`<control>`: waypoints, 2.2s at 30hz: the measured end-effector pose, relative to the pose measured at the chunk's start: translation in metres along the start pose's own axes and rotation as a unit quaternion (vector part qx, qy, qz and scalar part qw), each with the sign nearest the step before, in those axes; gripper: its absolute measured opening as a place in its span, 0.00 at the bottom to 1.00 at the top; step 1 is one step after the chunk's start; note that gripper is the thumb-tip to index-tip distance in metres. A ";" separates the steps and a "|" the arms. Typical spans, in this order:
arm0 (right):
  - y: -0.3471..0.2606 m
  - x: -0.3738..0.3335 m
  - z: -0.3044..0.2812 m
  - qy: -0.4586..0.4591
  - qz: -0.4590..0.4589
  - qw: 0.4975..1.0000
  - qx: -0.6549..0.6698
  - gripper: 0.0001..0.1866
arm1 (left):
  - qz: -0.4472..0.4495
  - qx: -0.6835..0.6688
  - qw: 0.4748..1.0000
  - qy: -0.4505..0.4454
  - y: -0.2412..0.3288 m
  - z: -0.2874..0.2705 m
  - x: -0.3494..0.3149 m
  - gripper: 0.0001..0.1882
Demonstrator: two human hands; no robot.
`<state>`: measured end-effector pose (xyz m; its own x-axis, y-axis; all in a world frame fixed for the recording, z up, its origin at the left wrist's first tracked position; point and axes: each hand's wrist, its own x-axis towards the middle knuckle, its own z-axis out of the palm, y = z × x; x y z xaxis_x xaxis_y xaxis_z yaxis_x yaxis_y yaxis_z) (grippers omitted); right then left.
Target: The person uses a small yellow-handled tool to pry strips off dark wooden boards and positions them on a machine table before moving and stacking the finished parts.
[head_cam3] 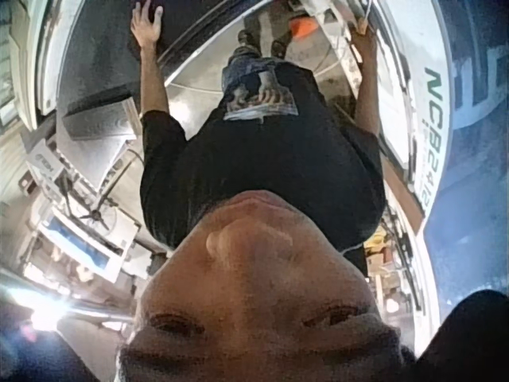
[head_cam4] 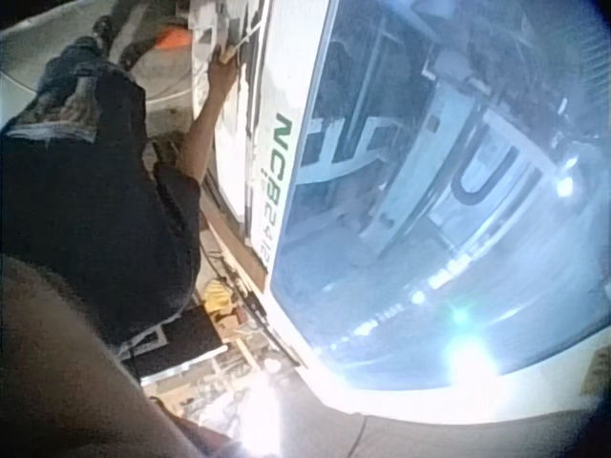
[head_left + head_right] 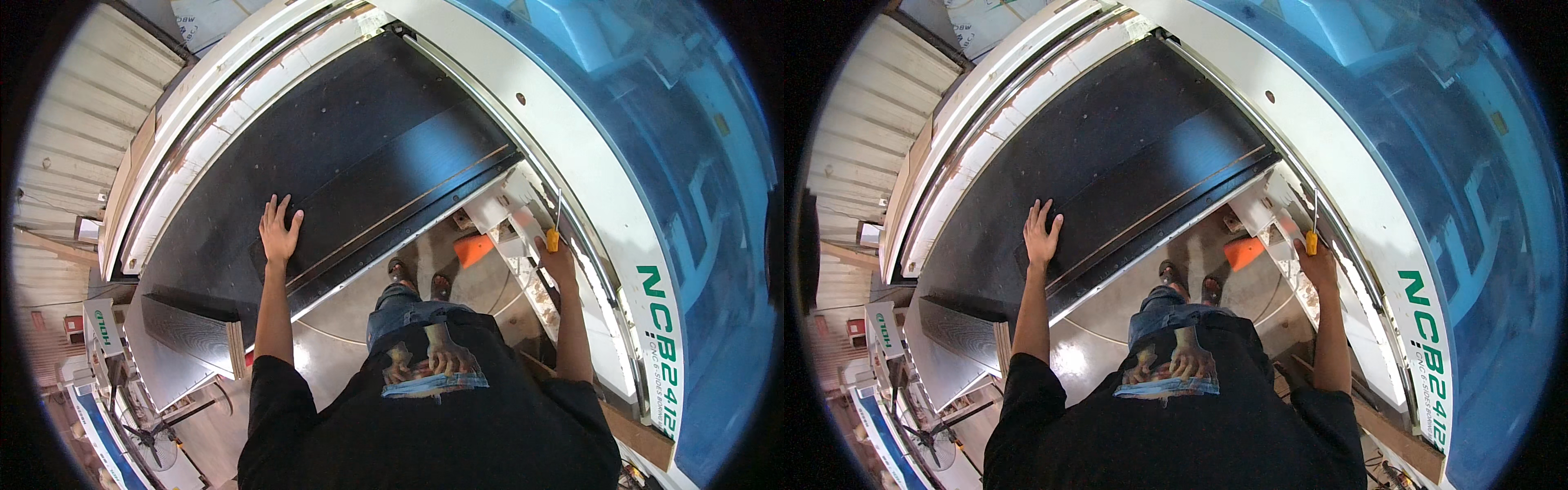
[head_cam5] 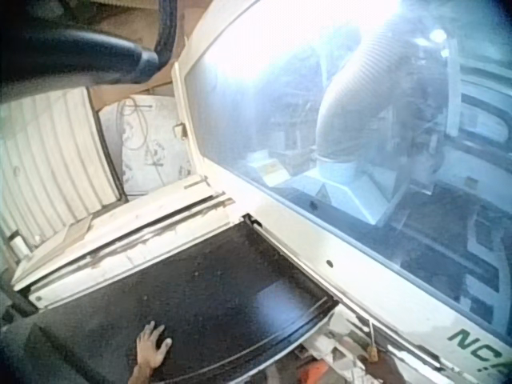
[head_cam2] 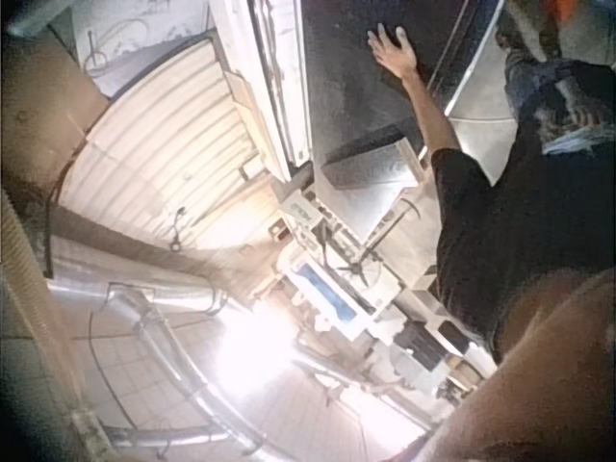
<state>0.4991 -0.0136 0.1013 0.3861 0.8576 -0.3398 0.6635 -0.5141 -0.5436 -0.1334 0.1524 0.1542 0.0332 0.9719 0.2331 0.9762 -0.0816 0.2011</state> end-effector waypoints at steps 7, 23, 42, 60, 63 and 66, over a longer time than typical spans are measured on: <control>-0.014 -0.005 -0.004 0.014 0.024 0.999 -0.021 0.34 | -0.001 -0.002 1.000 0.004 -0.005 0.000 -0.002 0.30; -0.023 -0.034 0.007 0.171 -0.142 0.936 0.274 0.19 | -0.004 -0.003 1.000 0.003 0.003 0.001 -0.005 0.32; -0.190 -0.100 0.081 -0.495 -0.088 0.864 0.018 0.31 | 0.038 0.002 0.999 -0.007 0.001 -0.007 -0.009 0.27; -0.198 -0.093 0.074 -0.405 -0.070 0.886 0.214 0.15 | 0.001 -0.067 0.998 0.012 -0.005 -0.001 -0.018 0.25; -0.155 -0.102 0.080 -0.446 0.065 0.864 0.222 0.19 | 0.000 -0.083 0.996 0.040 -0.009 0.001 -0.020 0.23; -0.079 -0.114 0.093 -0.387 0.200 0.863 0.255 0.19 | 0.007 -0.103 0.994 0.044 -0.006 0.001 -0.018 0.23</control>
<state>0.3432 -0.0720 0.1113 -0.1557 0.4445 -0.8821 0.1306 -0.8759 -0.4644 -0.1393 0.1358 0.1480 0.0176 0.9478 0.3183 0.9110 -0.1464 0.3856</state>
